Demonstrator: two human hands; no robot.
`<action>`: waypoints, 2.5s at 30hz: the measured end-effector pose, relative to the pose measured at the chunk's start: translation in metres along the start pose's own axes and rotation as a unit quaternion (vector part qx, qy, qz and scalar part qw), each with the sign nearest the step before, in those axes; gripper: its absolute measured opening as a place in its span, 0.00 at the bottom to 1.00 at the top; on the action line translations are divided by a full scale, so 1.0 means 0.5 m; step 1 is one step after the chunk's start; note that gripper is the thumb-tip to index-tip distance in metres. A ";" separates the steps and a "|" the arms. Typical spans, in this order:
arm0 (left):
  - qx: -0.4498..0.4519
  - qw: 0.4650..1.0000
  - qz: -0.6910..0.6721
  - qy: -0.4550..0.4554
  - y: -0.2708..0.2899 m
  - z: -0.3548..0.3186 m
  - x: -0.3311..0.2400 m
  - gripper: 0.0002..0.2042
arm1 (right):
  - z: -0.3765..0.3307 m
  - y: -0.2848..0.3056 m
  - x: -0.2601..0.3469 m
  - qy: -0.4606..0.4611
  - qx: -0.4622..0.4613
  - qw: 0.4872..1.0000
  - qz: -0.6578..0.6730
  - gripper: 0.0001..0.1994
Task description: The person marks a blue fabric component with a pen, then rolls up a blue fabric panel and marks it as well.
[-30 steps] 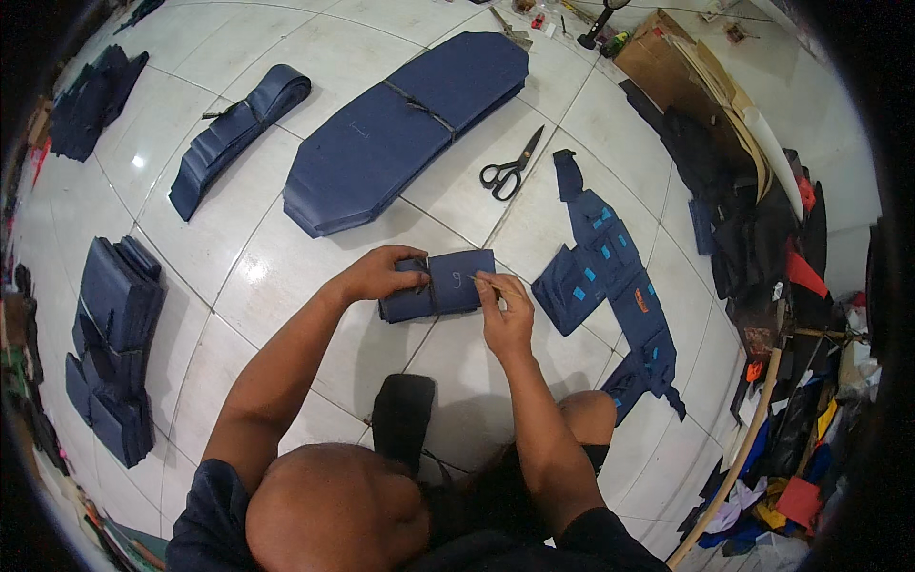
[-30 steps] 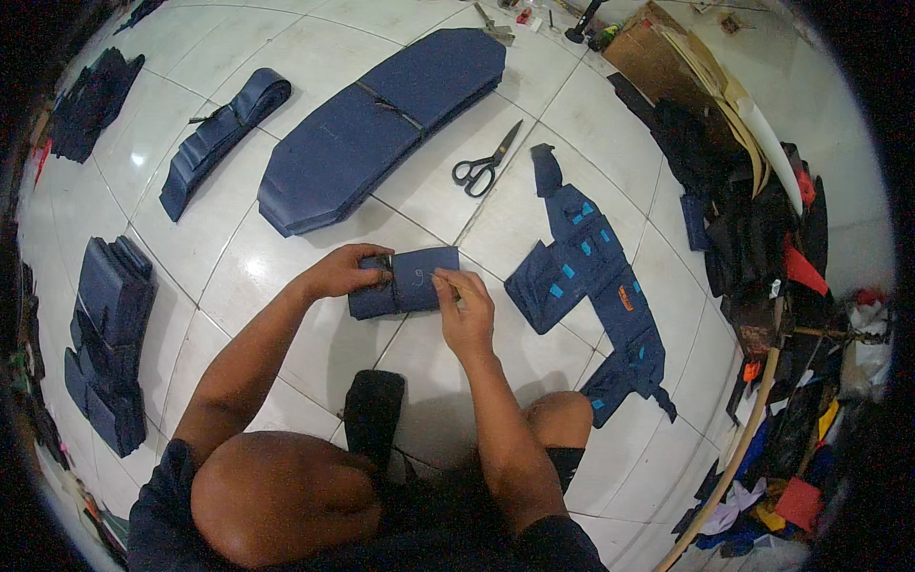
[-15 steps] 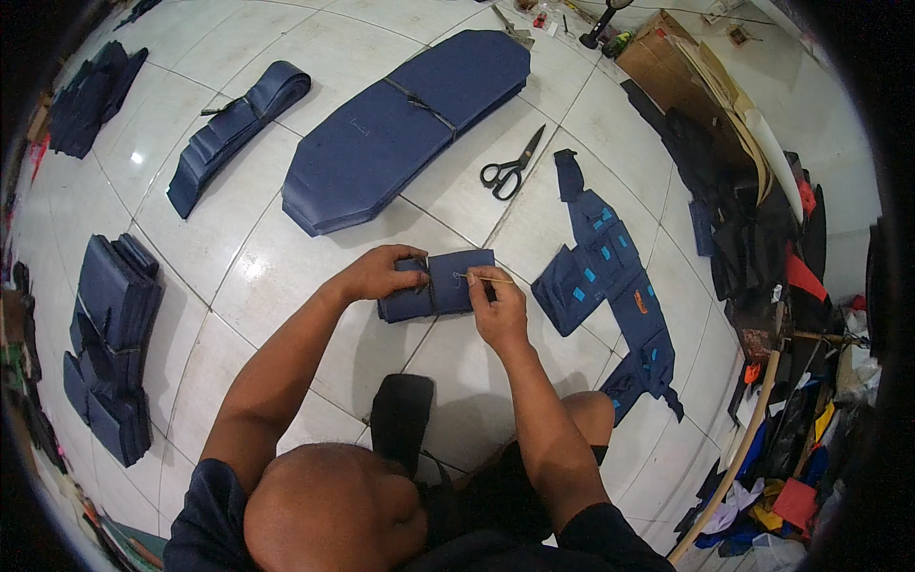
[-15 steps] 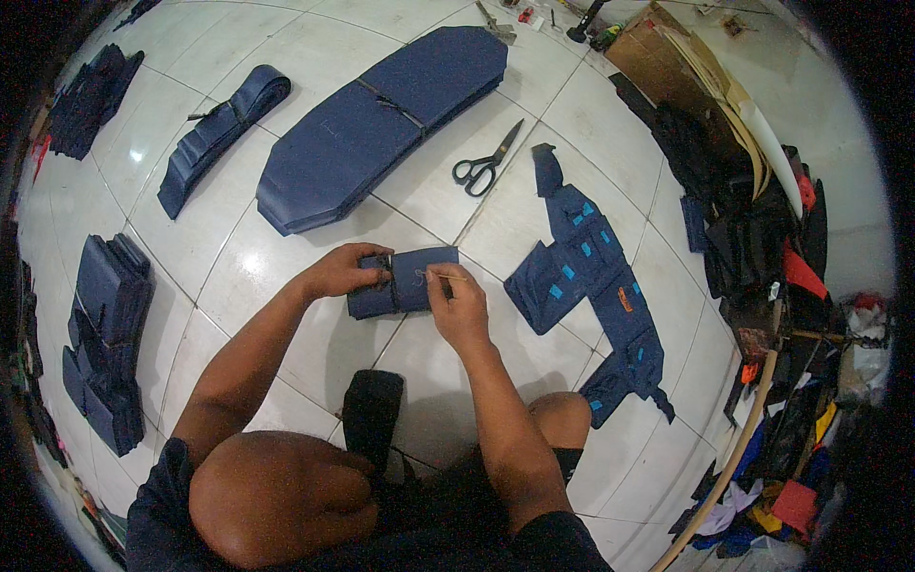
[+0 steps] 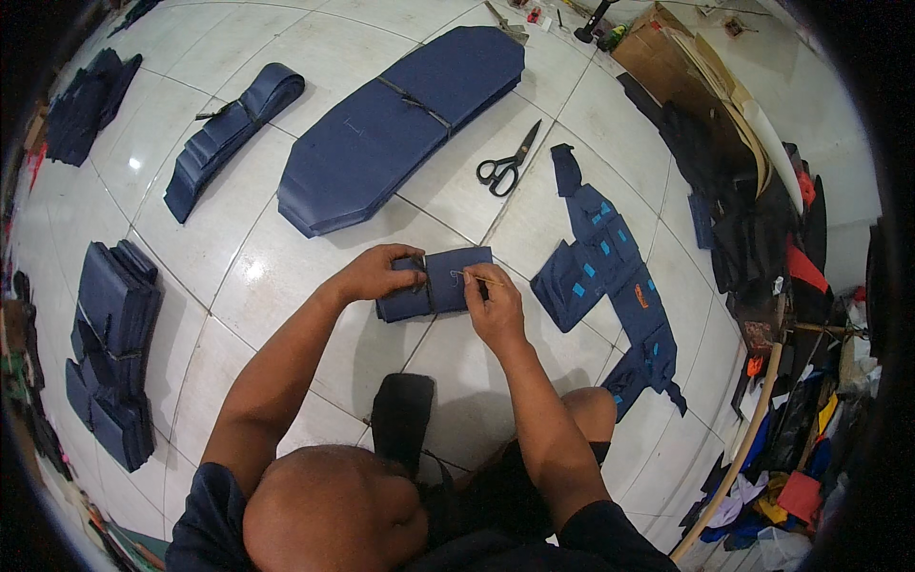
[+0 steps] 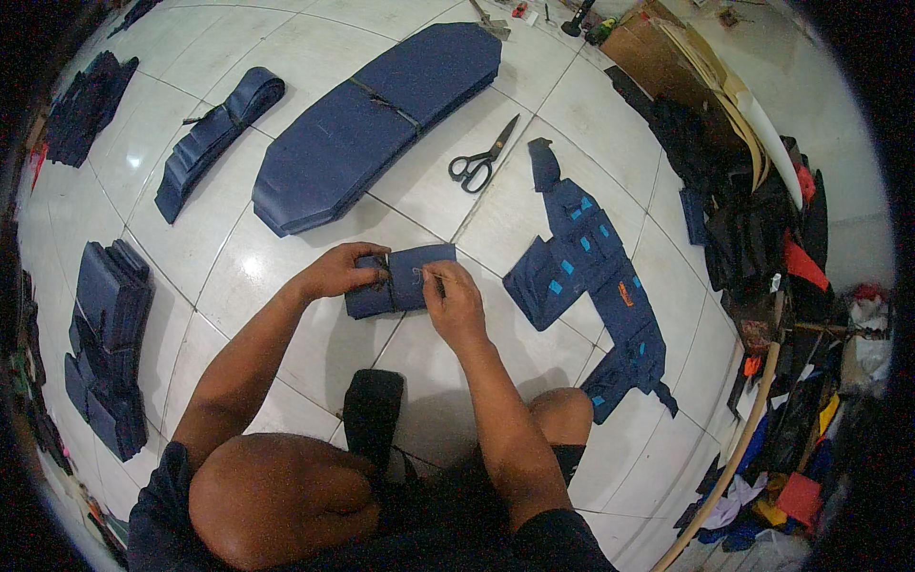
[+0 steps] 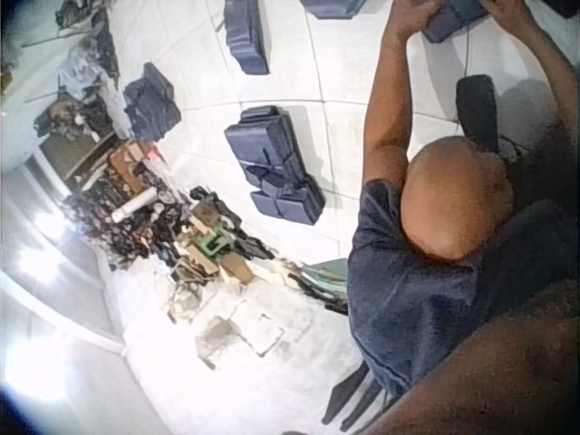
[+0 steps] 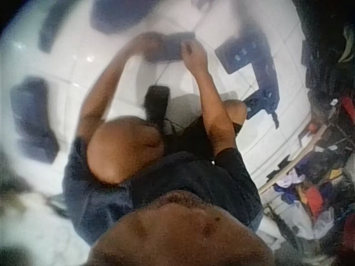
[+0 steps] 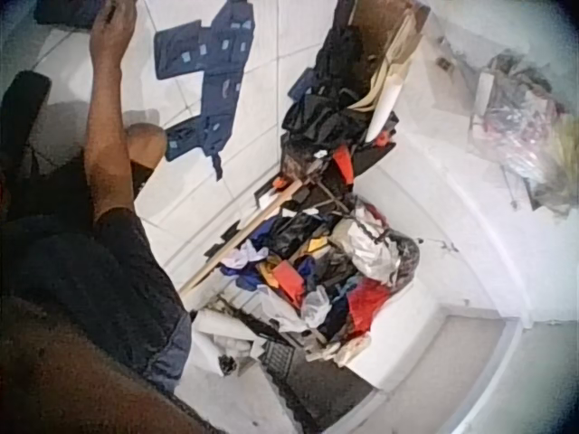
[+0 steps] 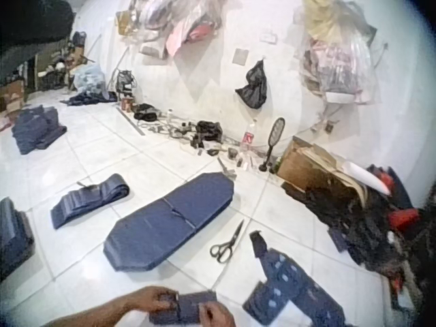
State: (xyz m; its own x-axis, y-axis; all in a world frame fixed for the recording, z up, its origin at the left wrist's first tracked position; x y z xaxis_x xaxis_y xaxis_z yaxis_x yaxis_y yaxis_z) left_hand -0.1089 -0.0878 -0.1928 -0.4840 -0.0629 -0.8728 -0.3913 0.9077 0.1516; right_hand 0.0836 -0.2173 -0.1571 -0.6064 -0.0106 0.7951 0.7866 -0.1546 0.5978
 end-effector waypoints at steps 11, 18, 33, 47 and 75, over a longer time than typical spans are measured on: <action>-0.002 0.999 -0.029 0.037 -0.009 -0.008 -0.037 0.30 | -0.091 0.039 -0.043 -0.047 -0.124 0.986 0.097 0.09; 0.033 0.995 -0.093 -0.013 -0.022 0.005 -0.025 0.25 | -0.215 0.053 -0.029 -0.144 -0.100 0.964 0.199 0.10; -0.139 0.960 0.222 -0.098 -0.043 -0.036 -0.045 0.29 | -0.118 0.055 0.002 -0.071 -0.122 0.981 0.137 0.07; -0.163 0.882 0.430 -0.105 -0.119 -0.038 -0.082 0.53 | -0.110 0.049 -0.031 -0.075 -0.156 0.980 0.098 0.06; -0.157 0.897 0.409 -0.057 -0.116 -0.045 -0.079 0.51 | -0.072 -0.020 -0.002 0.066 -0.050 0.997 0.000 0.06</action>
State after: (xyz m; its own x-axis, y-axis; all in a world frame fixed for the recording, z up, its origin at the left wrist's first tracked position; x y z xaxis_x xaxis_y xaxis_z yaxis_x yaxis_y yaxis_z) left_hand -0.0847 -0.1474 -0.1565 -0.6341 0.6298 -0.4486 -0.1511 0.4681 0.8707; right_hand 0.0719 -0.2513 -0.1675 -0.6217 -0.1394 0.7707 0.7748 -0.2532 0.5792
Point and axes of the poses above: each hand's wrist, its own z-axis towards the middle knuckle, its own y-axis out of the back of the hand, x = y × z, the point moved 3 cm from there along z, towards the middle knuckle, and after that the axes turned 9 degrees about x, right-handed, at the moved point
